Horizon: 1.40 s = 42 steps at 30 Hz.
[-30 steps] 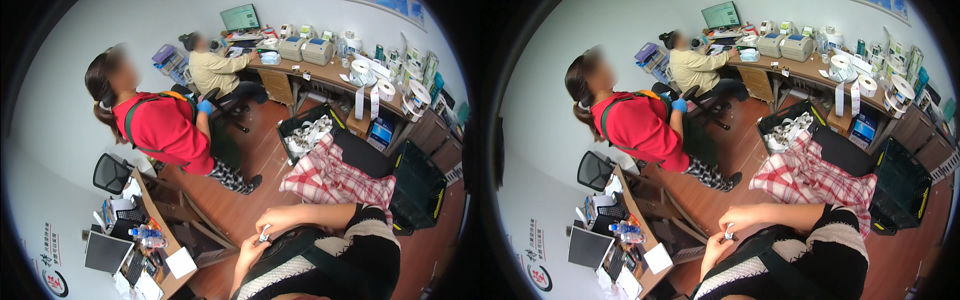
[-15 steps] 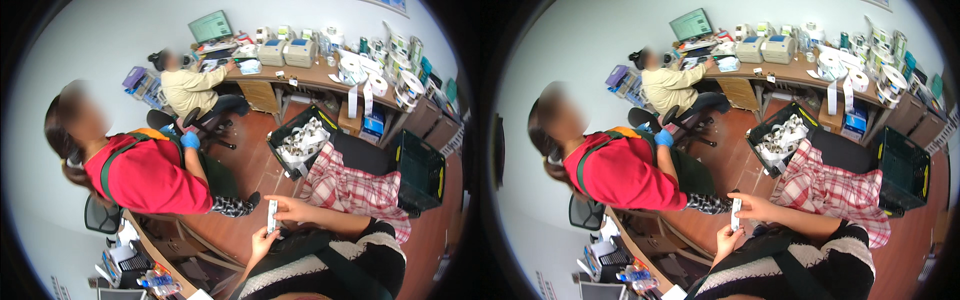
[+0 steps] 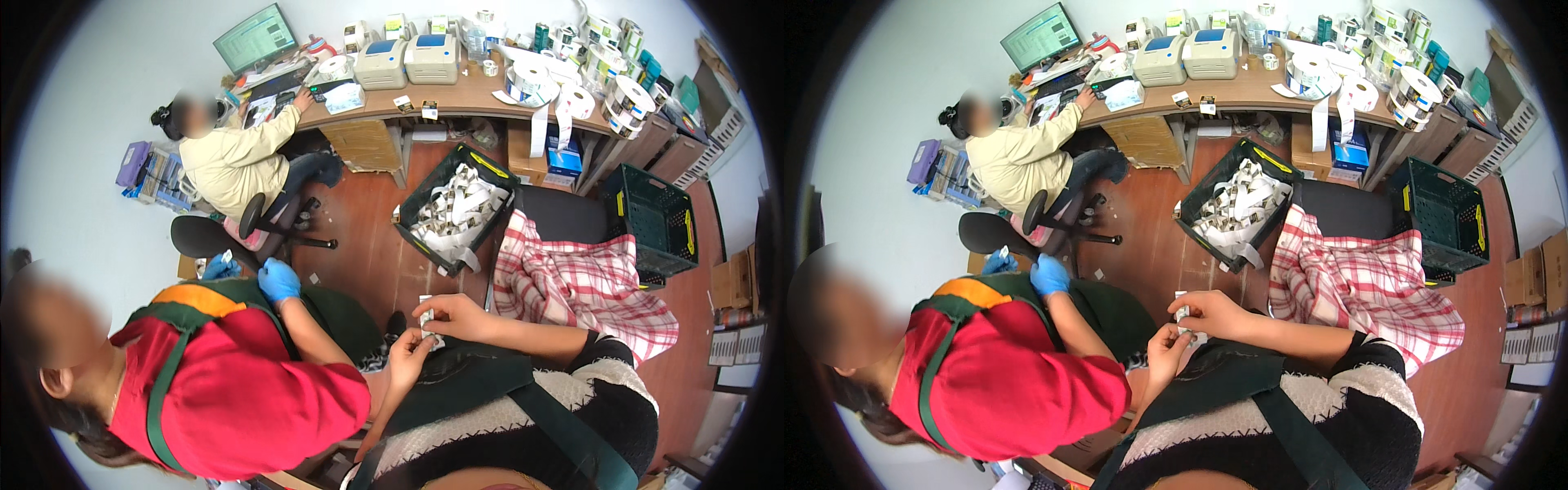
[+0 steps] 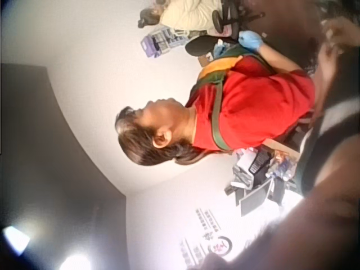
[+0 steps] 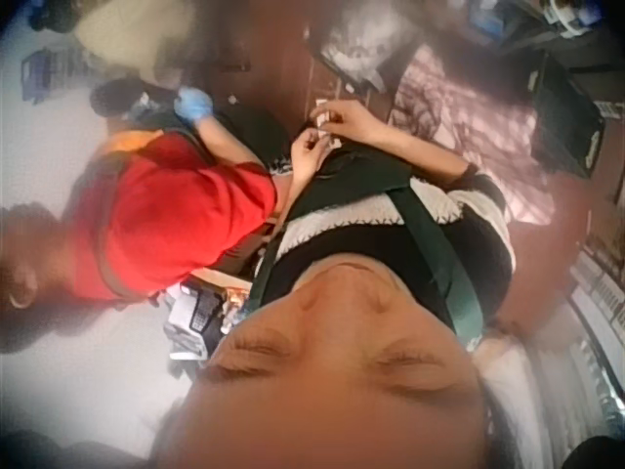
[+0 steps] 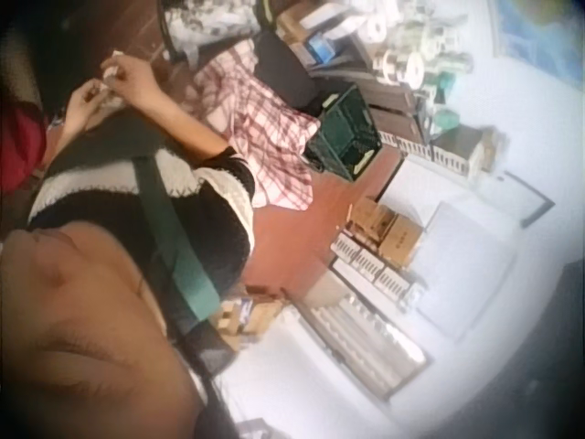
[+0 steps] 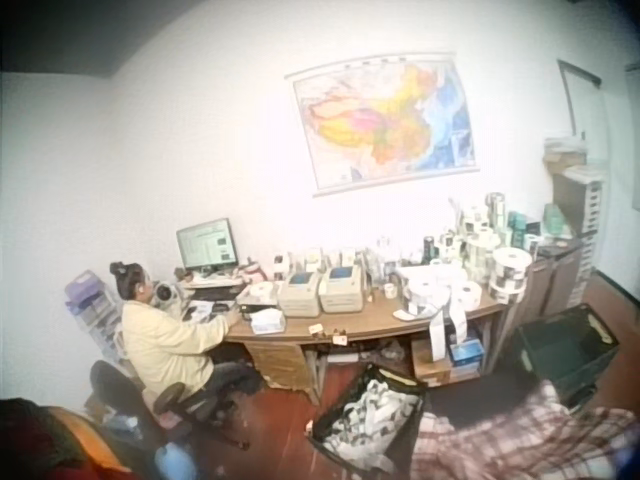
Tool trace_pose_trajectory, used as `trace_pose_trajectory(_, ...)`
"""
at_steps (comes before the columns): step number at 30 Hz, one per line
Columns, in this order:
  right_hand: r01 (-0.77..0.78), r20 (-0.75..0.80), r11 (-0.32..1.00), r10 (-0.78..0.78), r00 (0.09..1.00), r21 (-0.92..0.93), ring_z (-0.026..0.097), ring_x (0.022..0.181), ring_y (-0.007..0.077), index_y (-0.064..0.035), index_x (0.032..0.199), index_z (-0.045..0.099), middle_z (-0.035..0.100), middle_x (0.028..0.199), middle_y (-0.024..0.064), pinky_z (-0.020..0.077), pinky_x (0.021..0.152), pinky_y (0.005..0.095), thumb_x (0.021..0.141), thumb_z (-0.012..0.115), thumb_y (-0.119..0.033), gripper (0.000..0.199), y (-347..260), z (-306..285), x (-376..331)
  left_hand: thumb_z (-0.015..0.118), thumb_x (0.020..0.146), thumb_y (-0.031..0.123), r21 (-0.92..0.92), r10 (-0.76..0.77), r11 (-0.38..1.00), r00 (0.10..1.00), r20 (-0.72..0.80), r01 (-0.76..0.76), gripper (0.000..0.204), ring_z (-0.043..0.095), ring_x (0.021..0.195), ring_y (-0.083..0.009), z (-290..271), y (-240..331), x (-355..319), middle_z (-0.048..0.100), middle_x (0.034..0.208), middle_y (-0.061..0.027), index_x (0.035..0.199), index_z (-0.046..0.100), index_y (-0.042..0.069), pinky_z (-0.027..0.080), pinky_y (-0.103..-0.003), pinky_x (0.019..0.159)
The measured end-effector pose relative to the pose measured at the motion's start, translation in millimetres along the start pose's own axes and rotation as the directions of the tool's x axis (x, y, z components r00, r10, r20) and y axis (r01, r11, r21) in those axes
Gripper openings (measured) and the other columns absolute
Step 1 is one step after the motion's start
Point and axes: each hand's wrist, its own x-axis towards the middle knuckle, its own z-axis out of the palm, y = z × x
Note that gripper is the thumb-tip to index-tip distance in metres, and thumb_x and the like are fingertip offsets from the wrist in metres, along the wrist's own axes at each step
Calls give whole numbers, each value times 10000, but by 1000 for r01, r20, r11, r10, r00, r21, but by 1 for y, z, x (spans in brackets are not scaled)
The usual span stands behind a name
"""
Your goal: The person cuts sheets of stickers with scissors, peels individual labels from a roll, and handles printed label strips.
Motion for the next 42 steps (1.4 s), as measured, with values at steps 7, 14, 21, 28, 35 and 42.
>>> trace_pose_trajectory(7,36,81,999,-35,996,-14,560,703,159,-45,953,595,595,854,85,450,641,270,760,596,-103,202,20,-24,73,548,826,9,54,-57,997,996,-64,60,20,534,687,-70,-26,-10,42,595,744,-32,825,531,-1,412,-201,655)
trace_pose_trajectory(14,-51,101,933,15,995,357,561,806,113,-31,1086,513,597,886,66,452,731,258,823,573,-160,299,68,-69,128,544,827,25,-106,-101,992,935,-340,69,42,546,630,-121,-35,20,100,579,692,-61,795,516,26,423,-232,624)
trace_pose_trajectory(21,-52,-52,921,78,996,386,549,753,97,-11,1028,551,599,872,54,449,675,236,817,583,-151,255,86,-119,123,559,828,49,-39,-164,986,964,-209,159,60,503,593,-72,-3,49,177,577,685,-40,782,528,25,398,-198,583)
trace_pose_trajectory(28,-126,-181,905,215,960,407,526,714,70,-16,1043,549,580,856,24,443,629,209,824,581,-132,250,102,-155,88,560,823,26,-95,-52,993,992,114,63,37,495,632,-51,35,45,250,562,709,-8,818,529,6,385,-183,588)
trace_pose_trajectory(35,-183,-331,945,270,904,272,531,710,65,-10,1035,553,598,837,20,437,618,201,830,578,-118,233,98,-186,63,552,841,84,-18,-82,994,869,488,105,97,493,667,-39,72,15,290,577,751,-1,891,541,2,371,-168,608)
trace_pose_trajectory(42,-167,-335,907,307,891,388,527,712,63,-9,1057,535,583,874,22,443,619,202,857,541,-140,238,99,-192,76,540,848,87,93,-129,991,866,483,96,128,496,690,-37,67,10,301,576,779,2,944,539,2,381,-171,612)
